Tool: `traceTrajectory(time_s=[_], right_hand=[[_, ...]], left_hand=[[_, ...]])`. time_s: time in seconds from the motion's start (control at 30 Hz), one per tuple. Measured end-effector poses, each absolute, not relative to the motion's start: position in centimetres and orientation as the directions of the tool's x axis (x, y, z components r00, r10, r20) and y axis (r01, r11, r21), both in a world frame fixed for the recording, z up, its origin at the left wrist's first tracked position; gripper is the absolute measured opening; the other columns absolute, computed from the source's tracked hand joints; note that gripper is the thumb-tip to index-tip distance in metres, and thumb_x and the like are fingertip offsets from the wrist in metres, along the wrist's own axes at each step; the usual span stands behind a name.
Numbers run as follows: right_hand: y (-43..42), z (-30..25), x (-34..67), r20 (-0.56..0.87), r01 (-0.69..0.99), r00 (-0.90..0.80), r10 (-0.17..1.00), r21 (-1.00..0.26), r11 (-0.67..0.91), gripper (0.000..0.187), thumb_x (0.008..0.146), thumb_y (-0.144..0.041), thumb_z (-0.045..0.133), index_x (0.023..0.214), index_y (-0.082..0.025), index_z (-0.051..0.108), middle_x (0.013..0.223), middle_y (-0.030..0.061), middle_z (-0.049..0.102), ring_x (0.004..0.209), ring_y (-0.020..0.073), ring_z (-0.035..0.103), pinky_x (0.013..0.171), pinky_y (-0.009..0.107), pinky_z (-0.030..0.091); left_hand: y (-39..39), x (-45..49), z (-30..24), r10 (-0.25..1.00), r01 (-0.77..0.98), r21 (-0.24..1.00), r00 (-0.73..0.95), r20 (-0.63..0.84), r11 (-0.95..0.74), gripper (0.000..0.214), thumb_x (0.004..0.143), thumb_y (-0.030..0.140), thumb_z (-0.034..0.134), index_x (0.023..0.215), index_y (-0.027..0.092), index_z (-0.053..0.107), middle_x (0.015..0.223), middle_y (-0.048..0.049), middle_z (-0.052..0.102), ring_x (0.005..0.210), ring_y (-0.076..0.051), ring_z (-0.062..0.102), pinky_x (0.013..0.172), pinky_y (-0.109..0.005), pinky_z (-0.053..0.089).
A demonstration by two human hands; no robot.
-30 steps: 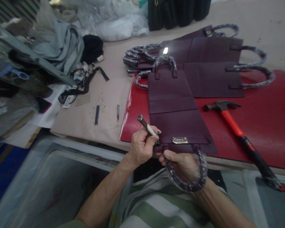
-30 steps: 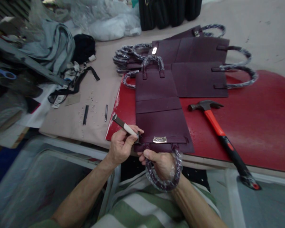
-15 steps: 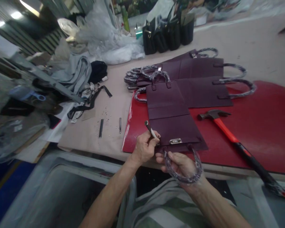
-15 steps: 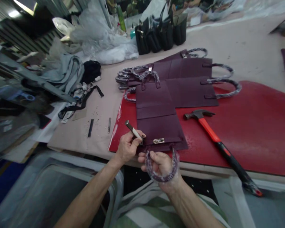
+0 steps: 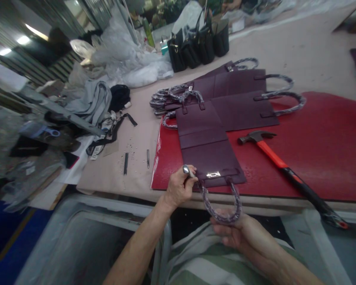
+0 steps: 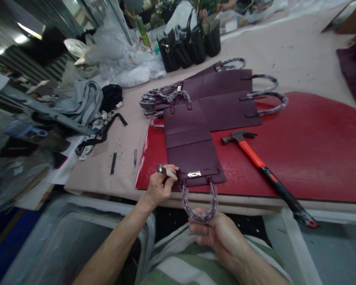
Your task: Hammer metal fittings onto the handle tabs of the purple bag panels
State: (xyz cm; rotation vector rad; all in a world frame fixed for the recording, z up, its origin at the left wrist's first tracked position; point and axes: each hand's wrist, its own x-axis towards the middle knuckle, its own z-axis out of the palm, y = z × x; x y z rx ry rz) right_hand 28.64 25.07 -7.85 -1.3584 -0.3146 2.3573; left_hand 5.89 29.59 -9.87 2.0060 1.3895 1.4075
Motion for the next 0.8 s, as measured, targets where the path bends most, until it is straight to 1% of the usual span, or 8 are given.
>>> traceTrajectory(time_s=[0.1, 0.2, 0.27, 0.37, 0.53, 0.67, 0.73, 0.8], right_hand=[[25.9, -6.9, 32.9, -0.755, 0.128, -0.474, 0.452, -0.567, -0.814, 0.034, 0.068, -0.049, 0.076, 0.082, -0.018, 0.072, 0.071, 0.0103, 0.069, 0.048, 0.0165, 0.056, 0.042, 0.026, 0.035], [29.6, -5.7, 37.0, -0.436, 0.495, -0.212, 0.874, -0.82, -0.289, 0.034, 0.07, -0.052, 0.067, 0.084, -0.021, 0.071, 0.076, 0.0122, 0.067, 0.059, 0.0227, 0.058, 0.053, 0.036, 0.041], [32.9, -5.4, 38.8, -0.024, 0.727, -0.099, 0.995, -0.684, 0.056, 0.031, 0.071, -0.043, 0.07, 0.094, -0.022, 0.068, 0.096, 0.016, 0.067, 0.085, 0.0292, 0.06, 0.073, 0.043, 0.043], [37.2, -5.3, 39.8, 0.079, 0.857, -0.065, 0.995, -0.507, 0.096, 0.021, 0.074, -0.031, 0.074, 0.082, -0.023, 0.057, 0.092, 0.0136, 0.058, 0.09, 0.0311, 0.053, 0.076, 0.043, 0.038], [39.8, -4.8, 39.1, -0.161, 0.772, -0.033, 0.986, -0.631, -0.077, 0.025, 0.08, -0.025, 0.065, 0.066, -0.024, 0.045, 0.064, 0.0033, 0.046, 0.058, 0.0183, 0.04, 0.057, 0.033, 0.034], [38.8, -2.7, 38.0, -0.537, 0.284, -0.24, 0.808, -0.835, -0.471, 0.023, 0.066, -0.03, 0.07, 0.077, -0.021, 0.053, 0.066, -0.0006, 0.047, 0.048, 0.0097, 0.037, 0.044, 0.023, 0.035], [37.5, -0.9, 36.9, -0.565, 0.082, -0.279, 0.776, -0.82, -0.567, 0.033, 0.067, -0.041, 0.074, 0.082, -0.021, 0.053, 0.064, -0.0046, 0.042, 0.043, 0.0068, 0.029, 0.037, 0.02, 0.027], [35.9, 1.2, 35.6, -0.402, 0.143, -0.196, 0.894, -0.914, -0.38, 0.043, 0.076, -0.06, 0.069, 0.09, -0.021, 0.054, 0.063, -0.0045, 0.044, 0.041, 0.0084, 0.032, 0.035, 0.021, 0.027]], left_hand=[[29.5, 6.1, -10.1, 0.832, 0.521, 0.707, 0.012, 0.555, -0.479, 0.011, 0.09, 0.018, 0.059, 0.1, 0.017, 0.062, 0.103, -0.0106, 0.071, 0.097, -0.022, 0.071, 0.088, -0.036, 0.057], [29.4, 6.3, -10.2, 0.826, 0.537, 0.698, -0.002, 0.563, -0.474, 0.011, 0.09, 0.017, 0.059, 0.101, 0.017, 0.063, 0.101, -0.0099, 0.071, 0.096, -0.021, 0.071, 0.087, -0.035, 0.057], [29.4, 6.5, -10.2, 0.826, 0.549, 0.691, -0.004, 0.564, -0.47, 0.011, 0.09, 0.017, 0.059, 0.101, 0.017, 0.063, 0.1, -0.0097, 0.071, 0.095, -0.021, 0.07, 0.087, -0.034, 0.057], [29.5, 6.6, -10.4, 0.828, 0.551, 0.693, -0.008, 0.561, -0.464, 0.012, 0.089, 0.016, 0.059, 0.101, 0.017, 0.063, 0.097, -0.0089, 0.071, 0.092, -0.021, 0.07, 0.085, -0.032, 0.057], [29.6, 6.6, -10.4, 0.846, 0.549, 0.707, 0.0, 0.533, -0.446, 0.009, 0.09, 0.019, 0.059, 0.098, 0.018, 0.063, 0.095, -0.0085, 0.069, 0.089, -0.02, 0.068, 0.085, -0.032, 0.056], [29.6, 6.8, -10.1, 0.853, 0.542, 0.719, -0.008, 0.523, -0.435, 0.006, 0.09, 0.019, 0.057, 0.093, 0.018, 0.062, 0.092, -0.0081, 0.068, 0.087, -0.02, 0.067, 0.083, -0.031, 0.055], [29.6, 6.9, -10.0, 0.853, 0.541, 0.721, -0.01, 0.522, -0.434, 0.006, 0.09, 0.02, 0.057, 0.093, 0.018, 0.062, 0.09, -0.0077, 0.067, 0.086, -0.02, 0.067, 0.082, -0.03, 0.055], [29.6, 6.9, -10.0, 0.852, 0.542, 0.719, -0.011, 0.523, -0.435, 0.006, 0.091, 0.02, 0.057, 0.094, 0.018, 0.061, 0.089, -0.0073, 0.066, 0.084, -0.02, 0.066, 0.08, -0.03, 0.054]])
